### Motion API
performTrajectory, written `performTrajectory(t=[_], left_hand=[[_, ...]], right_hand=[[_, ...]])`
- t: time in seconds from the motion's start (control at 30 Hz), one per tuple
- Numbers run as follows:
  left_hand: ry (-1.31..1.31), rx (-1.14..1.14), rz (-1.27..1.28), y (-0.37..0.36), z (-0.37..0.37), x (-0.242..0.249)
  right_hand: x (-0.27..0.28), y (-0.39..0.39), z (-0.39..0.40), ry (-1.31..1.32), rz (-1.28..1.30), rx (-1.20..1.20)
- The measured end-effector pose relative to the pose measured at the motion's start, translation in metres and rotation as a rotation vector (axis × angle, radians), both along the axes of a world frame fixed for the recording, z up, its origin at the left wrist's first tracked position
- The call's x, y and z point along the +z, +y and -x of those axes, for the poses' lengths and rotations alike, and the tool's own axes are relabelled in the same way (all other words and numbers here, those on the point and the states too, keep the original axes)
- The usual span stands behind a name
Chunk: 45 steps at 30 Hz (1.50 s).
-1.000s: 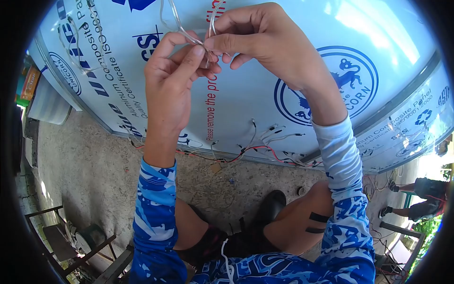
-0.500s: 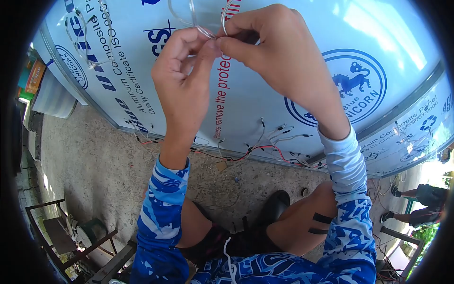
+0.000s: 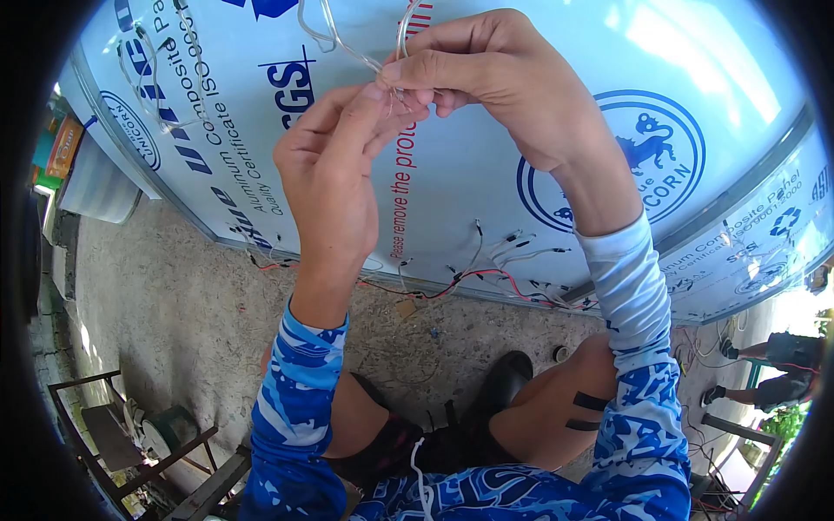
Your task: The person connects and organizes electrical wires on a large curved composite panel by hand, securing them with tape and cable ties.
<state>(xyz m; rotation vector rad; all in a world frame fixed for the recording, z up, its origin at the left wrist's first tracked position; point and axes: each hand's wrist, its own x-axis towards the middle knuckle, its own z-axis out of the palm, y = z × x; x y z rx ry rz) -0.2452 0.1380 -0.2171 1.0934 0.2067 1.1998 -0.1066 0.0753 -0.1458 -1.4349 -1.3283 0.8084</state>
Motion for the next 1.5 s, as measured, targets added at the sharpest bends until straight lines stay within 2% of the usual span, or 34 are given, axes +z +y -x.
performTrajectory(t=[0.1, 0.17, 0.2, 0.27, 0.33, 0.47, 0.6, 0.67, 0.7, 0.77, 0.8, 0.87, 1.2, 1.3, 1.37, 1.5], left_hand=[[-0.026, -0.130, 0.099, -0.003, 0.003, 0.005], [-0.047, -0.372, 0.250, 0.002, 0.010, 0.004], [-0.049, -0.373, 0.247, 0.005, 0.011, 0.002], [-0.124, -0.583, 0.291, 0.009, 0.013, -0.003], [-0.154, -0.618, 0.317, 0.006, 0.013, -0.001], [-0.251, -0.727, 0.326, 0.008, 0.013, -0.005], [-0.201, -0.622, 0.306, 0.010, 0.016, 0.003], [-0.076, -0.285, 0.208, 0.011, 0.016, 0.006], [-0.076, -0.282, 0.209, 0.011, 0.016, 0.009], [0.094, 0.140, -0.071, 0.010, 0.017, 0.013], [0.095, 0.144, -0.068, 0.011, 0.016, 0.013], [0.065, 0.319, -0.096, 0.012, 0.014, 0.011], [0.002, 0.420, -0.086, 0.016, 0.007, 0.007], [-0.031, 0.369, -0.031, 0.019, 0.008, 0.006], [-0.040, 0.123, 0.118, 0.021, 0.009, 0.007], [0.030, 0.043, 0.202, 0.008, 0.008, 0.010]], right_hand=[[-0.001, 0.001, -0.001, 0.098, -0.042, 0.052], [-0.001, 0.000, 0.000, 0.121, -0.052, 0.041], [-0.001, 0.000, 0.001, 0.145, -0.058, 0.034], [0.000, -0.001, 0.001, 0.132, -0.072, 0.055], [0.002, -0.001, 0.002, 0.120, -0.088, 0.078], [0.007, -0.002, 0.007, 0.274, -0.026, 0.141], [0.010, -0.003, 0.007, 0.350, 0.046, 0.213], [0.007, -0.002, 0.007, 0.334, 0.051, 0.187], [0.006, -0.001, 0.008, 0.318, 0.057, 0.160], [0.008, -0.002, 0.011, 0.319, 0.069, 0.172], [0.008, -0.002, 0.011, 0.318, 0.079, 0.179], [0.006, -0.001, 0.012, 0.306, 0.082, 0.183], [0.009, -0.004, 0.020, 0.266, 0.079, 0.168], [0.010, -0.006, 0.022, 0.284, 0.084, 0.157], [0.007, -0.005, 0.019, 0.291, 0.062, 0.148], [0.006, -0.004, 0.015, 0.283, -0.007, 0.057]])
